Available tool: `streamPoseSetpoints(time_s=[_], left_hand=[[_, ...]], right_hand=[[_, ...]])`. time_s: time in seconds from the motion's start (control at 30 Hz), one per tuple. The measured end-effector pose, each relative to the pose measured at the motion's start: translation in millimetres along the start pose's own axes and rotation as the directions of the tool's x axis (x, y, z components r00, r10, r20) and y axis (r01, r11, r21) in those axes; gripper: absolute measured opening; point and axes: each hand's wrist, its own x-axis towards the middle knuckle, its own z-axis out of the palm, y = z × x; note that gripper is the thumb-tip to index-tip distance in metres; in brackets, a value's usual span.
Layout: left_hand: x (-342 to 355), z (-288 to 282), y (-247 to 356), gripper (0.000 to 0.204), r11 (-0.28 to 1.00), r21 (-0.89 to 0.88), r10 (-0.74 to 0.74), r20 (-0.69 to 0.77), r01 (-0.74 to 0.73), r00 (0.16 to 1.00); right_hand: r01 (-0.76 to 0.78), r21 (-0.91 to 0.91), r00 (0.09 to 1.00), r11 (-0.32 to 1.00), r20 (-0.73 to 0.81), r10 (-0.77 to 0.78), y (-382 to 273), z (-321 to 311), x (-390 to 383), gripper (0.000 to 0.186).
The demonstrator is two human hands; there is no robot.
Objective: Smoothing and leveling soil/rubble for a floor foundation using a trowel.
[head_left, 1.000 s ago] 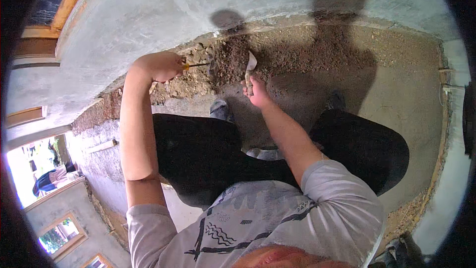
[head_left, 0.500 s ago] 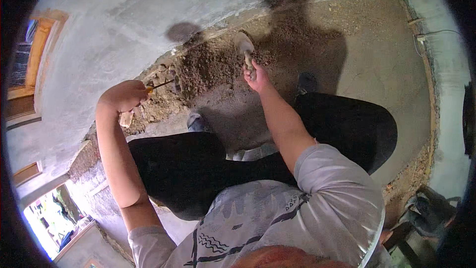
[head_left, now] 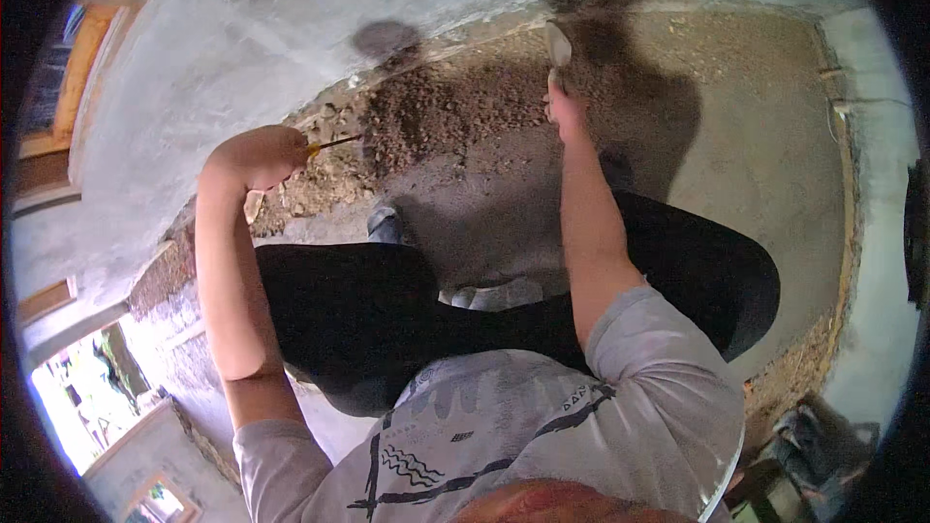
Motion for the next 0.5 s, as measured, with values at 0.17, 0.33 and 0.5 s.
streamPoseSetpoints(time_s=[0.17,0.33,0.5], left_hand=[[8,-1,-1,0.021,0.972,0.166,0.188,-0.108,-0.168,0.976],[5,27,-30,0.022,0.989,-0.138,0.038,-0.159,-0.060,0.987],[8,53,-73,0.022,0.987,-0.163,-0.017,-0.025,0.012,1.000]], right_hand=[[-0.149,0.072,0.964,0.986,0.230,0.129,75,41,-26,0.032],[-0.332,0.163,0.858,0.929,0.463,0.225,117,125,-110,0.028],[-0.571,0.374,0.751,0.731,0.597,0.281,122,168,-145,0.021]])
